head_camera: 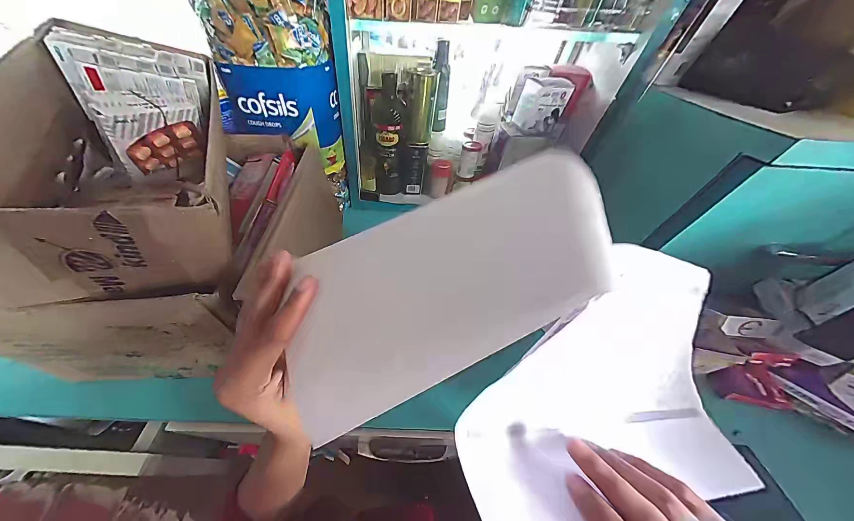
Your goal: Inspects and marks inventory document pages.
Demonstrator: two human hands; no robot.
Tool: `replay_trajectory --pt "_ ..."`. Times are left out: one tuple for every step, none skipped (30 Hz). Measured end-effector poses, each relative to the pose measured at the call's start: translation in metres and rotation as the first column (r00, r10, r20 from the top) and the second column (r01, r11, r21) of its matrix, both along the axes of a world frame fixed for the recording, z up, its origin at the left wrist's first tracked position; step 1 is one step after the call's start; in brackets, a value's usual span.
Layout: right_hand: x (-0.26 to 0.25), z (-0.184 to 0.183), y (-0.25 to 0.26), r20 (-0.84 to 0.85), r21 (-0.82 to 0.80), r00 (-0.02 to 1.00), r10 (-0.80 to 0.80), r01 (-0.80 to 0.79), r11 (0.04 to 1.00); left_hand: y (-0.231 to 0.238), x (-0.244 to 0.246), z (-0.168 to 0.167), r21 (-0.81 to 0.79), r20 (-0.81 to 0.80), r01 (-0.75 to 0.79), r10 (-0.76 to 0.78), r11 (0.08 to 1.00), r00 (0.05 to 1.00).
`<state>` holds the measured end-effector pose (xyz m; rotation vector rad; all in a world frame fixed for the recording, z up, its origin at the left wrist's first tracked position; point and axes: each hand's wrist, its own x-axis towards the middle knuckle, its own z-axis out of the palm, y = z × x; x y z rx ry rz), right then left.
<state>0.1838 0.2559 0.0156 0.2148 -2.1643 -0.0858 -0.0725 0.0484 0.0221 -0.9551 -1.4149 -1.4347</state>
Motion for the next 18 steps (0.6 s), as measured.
replay_trajectory --pt "-0.002 -0.009 0.004 0.065 0.005 0.998 -0.022 0.021 1.0 -0.004 -0.003 -0.003 -0.065 0.009 0.011 -0.011 0.998 1.0" --pt "-0.003 -0.017 0.008 0.139 0.008 0.99 -0.034 0.033 0.999 -0.008 -0.004 -0.007 -0.135 0.037 0.045 -0.04 0.99 0.998" --pt "-0.004 -0.024 0.012 0.207 0.006 0.978 -0.035 0.034 0.999 -0.011 -0.004 -0.013 -0.206 0.079 0.081 -0.066 0.975 0.995" --pt "-0.004 -0.029 0.014 0.266 -0.015 0.963 -0.03 0.035 0.999 -0.015 -0.004 -0.021 -0.275 0.129 0.118 -0.085 0.954 0.988" --pt "-0.002 -0.033 0.015 0.314 -0.058 0.949 -0.024 0.045 0.997 -0.018 -0.003 -0.029 -0.332 0.18 0.163 -0.108 0.929 0.978" --pt "0.001 -0.036 0.017 0.35 -0.118 0.937 -0.012 0.057 0.991 -0.021 -0.002 -0.038 -0.367 0.23 0.211 -0.131 0.906 0.964" --pt "0.005 -0.037 0.019 0.38 -0.183 0.925 0.003 0.072 0.98 -0.024 0.001 -0.046 -0.392 0.276 0.255 -0.151 0.884 0.949" --pt "0.01 -0.036 0.021 0.412 -0.244 0.911 0.017 0.093 0.965 -0.026 0.004 -0.053 -0.411 0.308 0.277 -0.153 0.868 0.939" --pt "0.014 -0.034 0.023 0.433 -0.297 0.901 0.031 0.11 0.948 -0.027 0.008 -0.059 -0.424 0.323 0.275 -0.139 0.863 0.936" --pt "0.016 -0.032 0.024 0.437 -0.348 0.898 0.056 0.111 0.931 -0.027 0.011 -0.064 -0.426 0.323 0.251 -0.113 0.869 0.94" --pt "0.015 -0.03 0.024 0.425 -0.383 0.902 0.081 0.098 0.918 -0.025 0.015 -0.068 -0.42 0.322 0.224 -0.086 0.88 0.943" --pt "0.01 -0.028 0.02 0.392 -0.412 0.913 0.109 0.068 0.909 -0.023 0.017 -0.072 -0.407 0.322 0.202 -0.067 0.891 0.944" --pt "0.003 -0.025 0.013 0.348 -0.435 0.928 0.132 0.036 0.9 -0.021 0.019 -0.075 -0.392 0.322 0.189 -0.058 0.9 0.945" --pt "-0.008 -0.022 0.003 0.305 -0.446 0.942 0.14 0.012 0.895 -0.02 0.021 -0.076 -0.373 0.325 0.187 -0.061 0.909 0.944" --pt "-0.02 -0.019 -0.01 0.268 -0.451 0.953 0.138 -0.003 0.893 -0.019 0.024 -0.076 -0.353 0.333 0.198 -0.075 0.914 0.94" --pt "-0.033 -0.017 -0.023 0.248 -0.454 0.958 0.144 -0.016 0.891 -0.018 0.026 -0.077 -0.329 0.35 0.222 -0.101 0.918 0.931" --pt "-0.048 -0.016 -0.035 0.24 -0.457 0.958 0.158 -0.032 0.889 -0.018 0.029 -0.077 -0.296 0.38 0.259 -0.135 0.92 0.915" --pt "-0.063 -0.015 -0.045 0.244 -0.453 0.954 0.172 -0.045 0.89 -0.018 0.032 -0.077 -0.246 0.417 0.301 -0.18 0.922 0.891"
